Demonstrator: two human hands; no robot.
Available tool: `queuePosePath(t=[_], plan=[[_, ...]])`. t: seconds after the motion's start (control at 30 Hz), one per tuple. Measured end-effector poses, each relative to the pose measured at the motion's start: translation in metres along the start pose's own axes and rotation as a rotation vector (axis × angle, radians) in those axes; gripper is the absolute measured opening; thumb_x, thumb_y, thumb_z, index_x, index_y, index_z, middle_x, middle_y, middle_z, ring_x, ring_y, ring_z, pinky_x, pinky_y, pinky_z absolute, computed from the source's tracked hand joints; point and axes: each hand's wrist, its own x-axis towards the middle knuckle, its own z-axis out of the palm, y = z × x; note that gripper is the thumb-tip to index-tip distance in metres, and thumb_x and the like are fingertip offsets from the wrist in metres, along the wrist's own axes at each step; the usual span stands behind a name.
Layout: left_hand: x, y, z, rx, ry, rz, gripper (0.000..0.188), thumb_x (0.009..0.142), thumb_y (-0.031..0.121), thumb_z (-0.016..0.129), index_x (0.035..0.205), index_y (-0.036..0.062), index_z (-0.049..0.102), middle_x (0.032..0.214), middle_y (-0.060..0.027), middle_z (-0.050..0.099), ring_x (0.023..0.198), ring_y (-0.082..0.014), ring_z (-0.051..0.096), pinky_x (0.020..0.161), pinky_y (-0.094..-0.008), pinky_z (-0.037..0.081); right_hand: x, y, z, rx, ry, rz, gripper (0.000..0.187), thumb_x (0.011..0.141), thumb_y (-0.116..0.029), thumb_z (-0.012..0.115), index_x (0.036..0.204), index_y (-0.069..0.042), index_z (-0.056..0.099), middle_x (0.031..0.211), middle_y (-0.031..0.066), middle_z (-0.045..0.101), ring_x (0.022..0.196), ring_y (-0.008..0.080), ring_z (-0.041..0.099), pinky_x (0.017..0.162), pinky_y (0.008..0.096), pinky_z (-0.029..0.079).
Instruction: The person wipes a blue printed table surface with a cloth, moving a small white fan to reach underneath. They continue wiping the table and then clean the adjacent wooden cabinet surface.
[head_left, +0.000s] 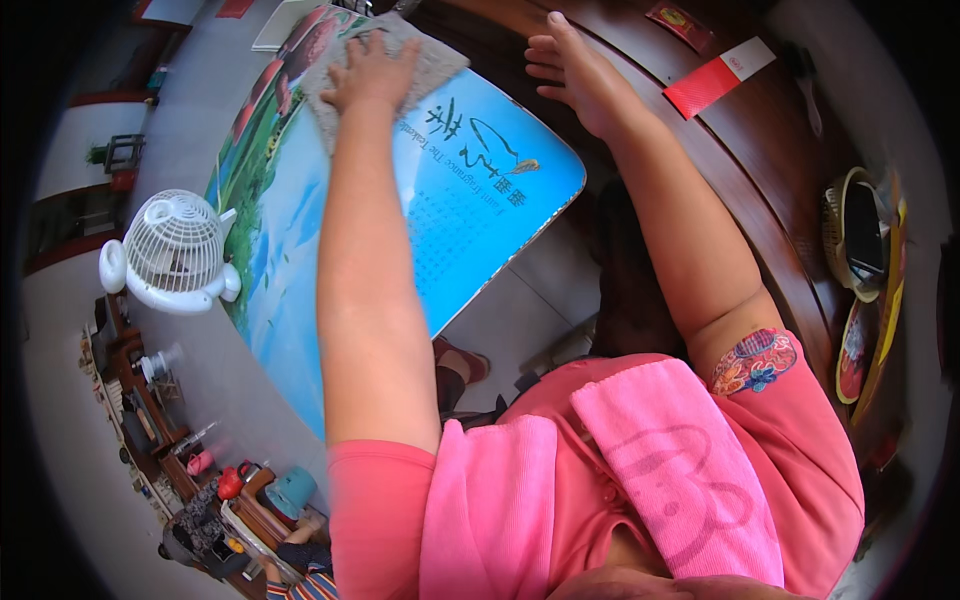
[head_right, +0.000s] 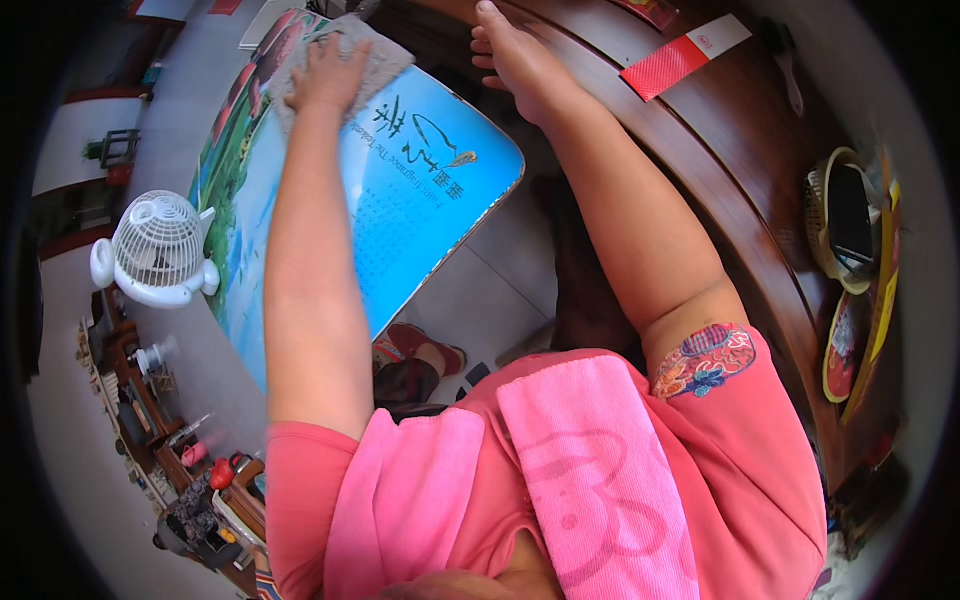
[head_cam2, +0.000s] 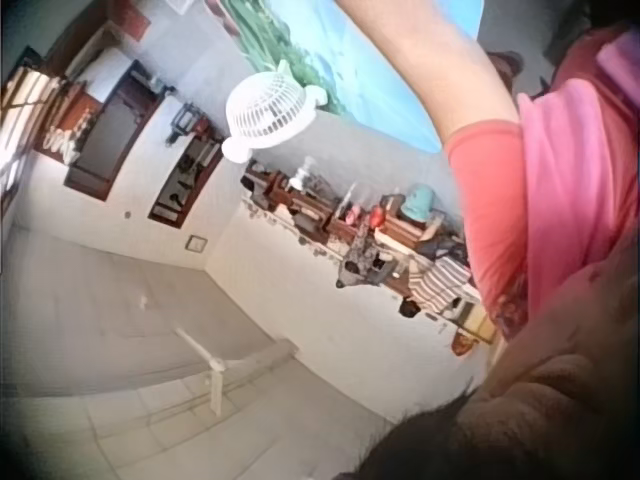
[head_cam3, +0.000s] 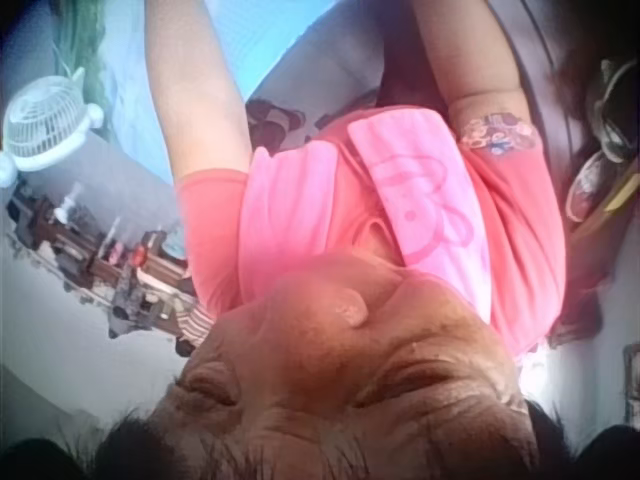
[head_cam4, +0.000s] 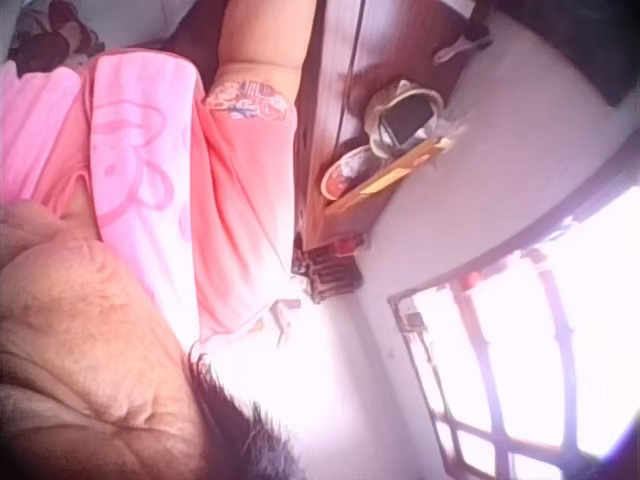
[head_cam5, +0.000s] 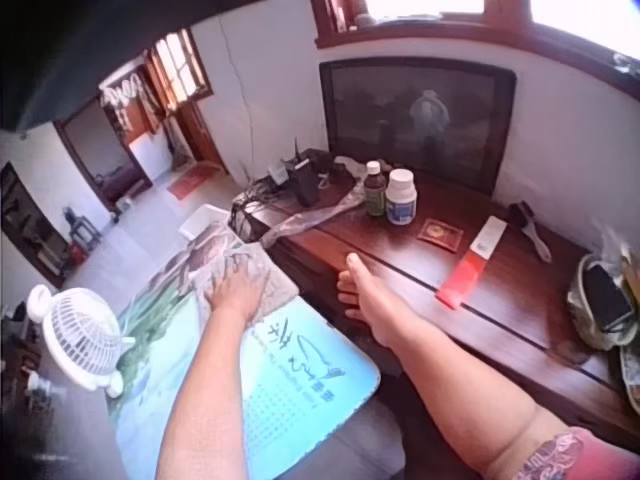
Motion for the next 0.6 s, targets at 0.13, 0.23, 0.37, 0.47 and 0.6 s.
queuePosePath(t=[0.13,0.23,0.37,0.47,0.6], plan=[[0.011,-0.013,-0.003,-0.016,-0.035,-0.029,0.075,0.093,0.072,0.036,0.155,0.0286,0.033,0.164,-0.0083,0.023,0.148,-0.0449,0.022,0.113,-0.0682,0.017,0.009,-0.004,-0.003,0.008,0.015,0.083,0.082,0.096,-0.068,0.041,0.140,0.001,0.048,0.138,0.0160,0.055,0.126,0.0281,0.051,0.100,0.0417,0.043],[0.001,-0.015,-0.004,-0.011,-0.026,-0.027,0.075,0.094,0.072,0.035,0.155,0.0283,0.033,0.164,-0.0087,0.024,0.147,-0.0453,0.023,0.113,-0.0683,0.018,0.009,-0.002,-0.002,-0.043,-0.021,0.084,0.084,0.096,-0.068,0.041,0.142,0.002,0.046,0.139,0.0166,0.054,0.128,0.0288,0.051,0.102,0.0418,0.042],[-0.045,-0.015,-0.010,0.034,0.002,0.012,0.075,0.095,0.070,0.035,0.155,0.0257,0.033,0.163,-0.0098,0.026,0.145,-0.0471,0.024,0.112,-0.0690,0.019,0.012,0.003,0.004,-0.062,-0.127,0.124,0.085,0.096,-0.069,0.042,0.143,0.002,0.045,0.138,0.0181,0.055,0.127,0.0299,0.052,0.103,0.0429,0.042],[-0.089,-0.006,-0.013,0.020,0.002,0.070,0.076,0.095,0.068,0.038,0.155,0.0228,0.033,0.163,-0.0117,0.026,0.145,-0.0484,0.023,0.112,-0.0698,0.017,0.010,0.005,0.006,-0.122,-0.147,0.129,0.085,0.096,-0.069,0.041,0.143,0.002,0.045,0.138,0.0194,0.055,0.125,0.0304,0.053,0.104,0.0439,0.041],[-0.162,0.007,-0.029,0.021,-0.012,0.103,0.076,0.094,0.067,0.043,0.155,0.0215,0.033,0.163,-0.0121,0.025,0.147,-0.0488,0.020,0.113,-0.0693,0.016,0.011,0.008,0.008,-0.158,-0.195,0.161,0.083,0.096,-0.068,0.042,0.142,0.001,0.045,0.135,0.0196,0.057,0.123,0.0303,0.054,0.104,0.0436,0.041]])
